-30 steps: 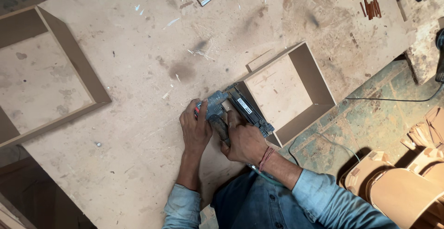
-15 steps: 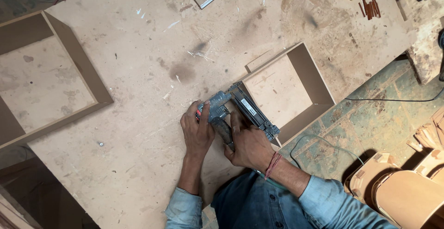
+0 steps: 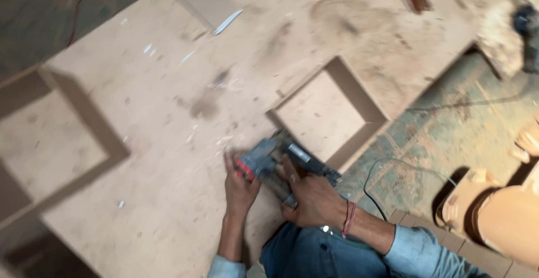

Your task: The person assembles a small wooden box by fitting pre-cut panels together and securing them with a pneumatic nail gun. They repeatedly align the pieces and drive nails into the joints to form the box structure.

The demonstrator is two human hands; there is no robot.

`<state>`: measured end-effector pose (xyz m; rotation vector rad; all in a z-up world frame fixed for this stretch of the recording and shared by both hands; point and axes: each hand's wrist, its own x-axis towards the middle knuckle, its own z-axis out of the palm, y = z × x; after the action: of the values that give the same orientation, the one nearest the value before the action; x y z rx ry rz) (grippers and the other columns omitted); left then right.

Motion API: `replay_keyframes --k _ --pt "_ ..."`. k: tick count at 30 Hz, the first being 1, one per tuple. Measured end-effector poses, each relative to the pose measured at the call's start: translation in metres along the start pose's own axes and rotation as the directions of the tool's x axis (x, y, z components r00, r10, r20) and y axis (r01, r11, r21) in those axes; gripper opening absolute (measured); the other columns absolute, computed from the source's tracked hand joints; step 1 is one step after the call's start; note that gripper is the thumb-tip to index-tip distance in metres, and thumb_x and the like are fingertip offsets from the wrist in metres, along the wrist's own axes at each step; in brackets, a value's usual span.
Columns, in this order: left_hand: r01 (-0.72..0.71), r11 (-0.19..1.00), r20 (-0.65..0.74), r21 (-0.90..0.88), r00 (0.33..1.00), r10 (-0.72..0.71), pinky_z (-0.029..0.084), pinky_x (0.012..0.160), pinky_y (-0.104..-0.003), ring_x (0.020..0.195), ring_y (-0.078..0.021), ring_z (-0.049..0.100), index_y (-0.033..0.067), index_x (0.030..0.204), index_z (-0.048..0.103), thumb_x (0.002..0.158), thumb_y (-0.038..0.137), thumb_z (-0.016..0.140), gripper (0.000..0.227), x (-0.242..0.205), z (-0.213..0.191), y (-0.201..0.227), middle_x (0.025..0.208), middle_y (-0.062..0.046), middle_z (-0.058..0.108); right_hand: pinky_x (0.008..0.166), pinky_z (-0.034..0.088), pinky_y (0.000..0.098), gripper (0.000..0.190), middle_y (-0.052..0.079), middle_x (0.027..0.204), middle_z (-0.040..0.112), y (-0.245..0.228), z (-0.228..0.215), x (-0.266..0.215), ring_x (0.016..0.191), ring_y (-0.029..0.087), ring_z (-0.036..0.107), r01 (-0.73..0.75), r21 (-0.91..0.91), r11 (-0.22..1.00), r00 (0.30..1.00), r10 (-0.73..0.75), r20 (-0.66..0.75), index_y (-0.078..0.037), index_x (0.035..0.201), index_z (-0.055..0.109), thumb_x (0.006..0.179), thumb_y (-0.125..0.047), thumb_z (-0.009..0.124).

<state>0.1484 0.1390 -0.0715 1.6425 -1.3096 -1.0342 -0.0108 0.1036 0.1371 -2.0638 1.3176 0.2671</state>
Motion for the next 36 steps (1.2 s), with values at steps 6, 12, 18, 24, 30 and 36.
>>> replay_keyframes --k 6,12,18,24,30,36 --pt "-0.231 0.961 0.026 -0.153 0.971 0.237 0.058 0.095 -0.036 0.104 -0.0278 0.076 0.0059 0.14 0.05 0.081 -0.004 0.07 0.063 -0.01 0.023 0.045 0.116 -0.014 0.075 0.084 0.054 0.0432 0.106 0.024 0.096 0.07 0.027 -0.02 -0.061 0.091 0.039 0.067 -0.086 0.396 0.914 0.995 0.098 -0.009 0.004 0.158 0.018 0.078 -0.033 0.078" --pt "-0.352 0.935 0.386 0.032 0.867 0.313 0.054 0.086 -0.043 0.102 -0.0373 0.067 0.0062 0.123 0.063 0.069 0.014 0.086 0.059 -0.009 0.063 0.101 0.112 -0.017 0.069 0.096 0.051 0.0388 0.108 0.021 0.098 0.078 0.07 -0.045 -0.127 0.096 0.033 0.071 0.092 0.672 0.735 0.989 0.012 -0.149 0.005 0.162 0.009 0.085 -0.032 0.075" --pt "-0.469 0.76 0.445 0.45 0.856 0.265 0.053 0.074 -0.048 0.087 -0.0392 0.063 0.0026 0.137 0.051 0.077 0.032 0.082 0.074 -0.01 0.09 0.092 0.103 -0.02 0.061 0.086 0.057 0.0359 0.109 0.024 0.095 0.078 0.13 -0.044 -0.172 0.082 0.031 0.077 -0.123 0.782 0.611 0.955 0.287 -0.074 -0.003 0.162 0.004 0.082 -0.03 0.073" --pt "-0.556 0.597 0.443 0.578 0.829 0.342 0.054 0.068 -0.046 0.078 -0.0355 0.063 0.0001 0.139 0.049 0.079 0.036 0.078 0.076 -0.008 0.1 0.056 0.093 -0.016 0.059 0.066 0.065 0.0354 0.101 0.017 0.11 0.074 0.193 -0.014 -0.195 0.08 0.018 0.074 -0.118 0.914 0.387 0.803 0.579 -0.142 -0.006 0.161 0.014 0.081 -0.021 0.073" --pt "-0.577 0.526 0.45 0.625 0.817 0.361 0.054 0.069 -0.046 0.076 -0.0348 0.062 -0.0033 0.141 0.045 0.078 0.036 0.076 0.081 -0.01 0.104 0.051 0.091 -0.017 0.059 0.066 0.06 0.0337 0.094 0.016 0.087 0.077 0.24 0.015 -0.214 0.069 0.017 0.072 -0.14 0.833 0.536 0.7 0.648 -0.299 0.003 0.154 0.02 0.084 -0.022 0.076" --pt "-0.568 0.469 0.451 0.677 0.823 0.346 0.048 0.077 -0.044 0.085 -0.0319 0.061 -0.0057 0.144 0.044 0.082 0.041 0.073 0.082 -0.01 0.103 0.064 0.095 -0.015 0.06 0.059 0.052 0.0284 0.099 0.013 0.061 0.069 0.218 0.033 -0.235 0.055 0.017 0.063 -0.203 0.903 0.378 0.594 0.781 -0.193 -0.005 0.163 0.017 0.086 -0.02 0.076"
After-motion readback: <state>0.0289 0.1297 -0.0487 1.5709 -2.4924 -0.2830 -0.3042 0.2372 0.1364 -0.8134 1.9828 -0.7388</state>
